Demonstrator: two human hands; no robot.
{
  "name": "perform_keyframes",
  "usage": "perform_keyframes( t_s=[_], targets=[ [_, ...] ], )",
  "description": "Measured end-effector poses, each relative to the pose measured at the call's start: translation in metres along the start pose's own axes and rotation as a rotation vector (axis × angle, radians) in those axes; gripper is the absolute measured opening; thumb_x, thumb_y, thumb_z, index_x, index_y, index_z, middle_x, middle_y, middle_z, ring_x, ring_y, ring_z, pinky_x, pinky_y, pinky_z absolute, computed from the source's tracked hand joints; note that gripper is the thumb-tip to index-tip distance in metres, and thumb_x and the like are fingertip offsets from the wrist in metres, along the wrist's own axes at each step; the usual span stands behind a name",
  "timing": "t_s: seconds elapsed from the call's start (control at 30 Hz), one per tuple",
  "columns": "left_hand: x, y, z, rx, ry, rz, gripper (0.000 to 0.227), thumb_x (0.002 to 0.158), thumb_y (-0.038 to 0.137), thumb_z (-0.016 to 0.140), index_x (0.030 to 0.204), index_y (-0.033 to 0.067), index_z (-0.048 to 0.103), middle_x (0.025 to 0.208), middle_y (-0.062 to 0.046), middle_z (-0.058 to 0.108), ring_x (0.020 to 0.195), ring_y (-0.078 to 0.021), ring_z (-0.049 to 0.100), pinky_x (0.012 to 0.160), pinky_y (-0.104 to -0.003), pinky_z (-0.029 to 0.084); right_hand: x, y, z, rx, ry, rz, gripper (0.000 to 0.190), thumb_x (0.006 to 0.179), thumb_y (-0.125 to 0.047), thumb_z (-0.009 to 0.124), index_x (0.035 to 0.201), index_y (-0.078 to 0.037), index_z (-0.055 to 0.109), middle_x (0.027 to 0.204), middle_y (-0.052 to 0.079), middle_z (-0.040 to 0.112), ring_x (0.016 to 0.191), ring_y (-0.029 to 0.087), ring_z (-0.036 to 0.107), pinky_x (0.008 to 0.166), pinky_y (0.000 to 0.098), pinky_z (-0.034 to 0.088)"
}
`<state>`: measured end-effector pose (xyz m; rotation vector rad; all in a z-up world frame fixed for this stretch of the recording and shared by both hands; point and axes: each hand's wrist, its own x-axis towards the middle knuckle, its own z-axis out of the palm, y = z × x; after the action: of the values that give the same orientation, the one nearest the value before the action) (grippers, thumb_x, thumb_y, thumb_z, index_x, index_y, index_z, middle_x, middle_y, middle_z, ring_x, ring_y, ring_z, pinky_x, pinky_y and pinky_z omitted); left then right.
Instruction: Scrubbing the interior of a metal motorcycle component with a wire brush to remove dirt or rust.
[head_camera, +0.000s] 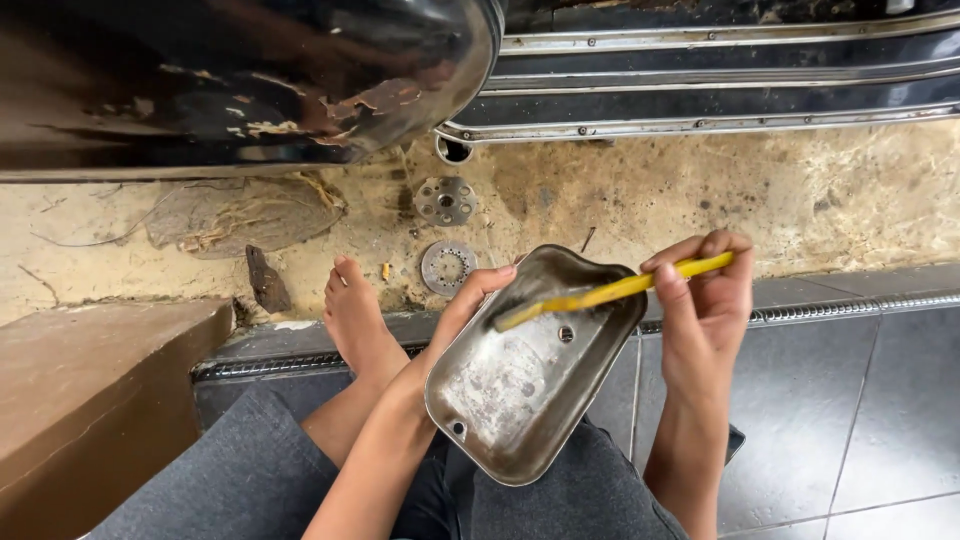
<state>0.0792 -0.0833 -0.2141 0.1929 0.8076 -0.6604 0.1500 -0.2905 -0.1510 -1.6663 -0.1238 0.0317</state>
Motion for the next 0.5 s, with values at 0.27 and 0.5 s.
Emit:
perform_keyframes(
  t_s=[0.27, 0.5],
  targets=[
    [-0.02, -0.009, -0.008, 0.353, -0.174, 0.258, 0.048, 0.096, 0.03, 0.058, 0.14, 0.0117, 0.053, 0.144, -0.012, 0.038, 0.127, -0.0218, 0.032, 0.112, -0.042, 0.026, -0.013, -0.006, 0.002, -0.01, -0.012, 0.094, 0.031, 0.098, -0.003, 0.06, 0.116, -0.012, 0.037, 0.091, 0.013, 0.064, 0.085, 0.02, 0.058, 0.082, 0.0284, 0.044],
    [0.011, -0.035, -0.041, 0.503, -0.698, 0.78, 0.044, 0.103, 0.004, 0.062, 0.14, 0.0231, 0.049, 0.173, -0.005, 0.007, 0.163, -0.0297, 0.003, 0.131, -0.046, 0.005, -0.02, -0.012, -0.002, -0.057, 0.029, 0.099, 0.032, 0.099, -0.001, 0.059, 0.119, -0.01, 0.036, 0.092, 0.014, 0.064, 0.089, 0.02, 0.058, 0.085, 0.0293, 0.044]
  ],
)
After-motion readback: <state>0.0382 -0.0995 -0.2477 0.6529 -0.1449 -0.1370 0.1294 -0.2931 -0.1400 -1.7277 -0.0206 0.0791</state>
